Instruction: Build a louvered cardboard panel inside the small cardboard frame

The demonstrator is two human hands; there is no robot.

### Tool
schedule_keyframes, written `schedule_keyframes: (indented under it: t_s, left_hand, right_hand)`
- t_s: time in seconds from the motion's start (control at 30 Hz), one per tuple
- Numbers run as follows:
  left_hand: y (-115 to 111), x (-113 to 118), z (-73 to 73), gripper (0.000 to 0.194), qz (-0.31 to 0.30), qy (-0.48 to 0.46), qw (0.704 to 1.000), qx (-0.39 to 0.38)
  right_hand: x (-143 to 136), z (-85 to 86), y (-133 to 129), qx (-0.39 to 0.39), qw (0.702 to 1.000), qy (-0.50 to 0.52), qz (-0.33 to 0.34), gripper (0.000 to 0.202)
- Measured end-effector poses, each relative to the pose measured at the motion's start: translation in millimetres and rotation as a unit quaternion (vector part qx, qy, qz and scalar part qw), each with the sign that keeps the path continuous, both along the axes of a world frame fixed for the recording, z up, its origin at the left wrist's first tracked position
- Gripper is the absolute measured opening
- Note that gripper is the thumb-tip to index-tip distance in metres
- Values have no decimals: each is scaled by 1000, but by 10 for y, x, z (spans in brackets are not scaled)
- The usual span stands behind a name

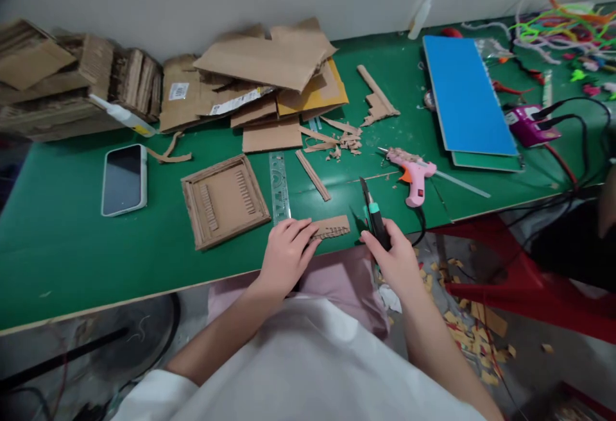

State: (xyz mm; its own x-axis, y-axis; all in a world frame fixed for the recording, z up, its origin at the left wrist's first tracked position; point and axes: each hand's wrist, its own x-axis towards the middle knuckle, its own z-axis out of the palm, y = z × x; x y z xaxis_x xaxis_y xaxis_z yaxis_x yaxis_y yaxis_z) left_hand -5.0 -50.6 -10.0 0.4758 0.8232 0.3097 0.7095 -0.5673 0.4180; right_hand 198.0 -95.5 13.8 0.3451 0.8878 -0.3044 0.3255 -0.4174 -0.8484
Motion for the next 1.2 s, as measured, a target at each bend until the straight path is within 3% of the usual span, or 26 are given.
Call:
schedule_keyframes:
  t_s: [0.1, 0.2, 0.3, 0.4, 0.57, 1.2]
  left_hand:
    - [-41, 32, -27, 19, 18, -1, 1000, 15]
    - [-81, 50, -56, 21, 8, -5, 999, 36]
    - [-110, 47, -72, 25, -11, 0, 999, 51]
    - [-135, 32, -80, 30, -15, 11, 998, 65]
    - [-157, 16, -99, 29, -12, 20, 997, 71]
    - [-156, -2, -104, 30, -18, 10, 998, 67]
  right_hand:
    - [2, 45, -97, -6, 999, 42, 30, 49]
    - [-48, 144, -205, -60, 991, 20, 120, 60]
    - [-117, 270, -287, -111, 969, -41, 215, 56]
    - [-187, 374, -316, -130, 953, -91, 258, 51]
    - [-269, 447, -292, -135, 947, -122, 266, 51]
    - [-376, 389, -341, -125, 940, -174, 264, 51]
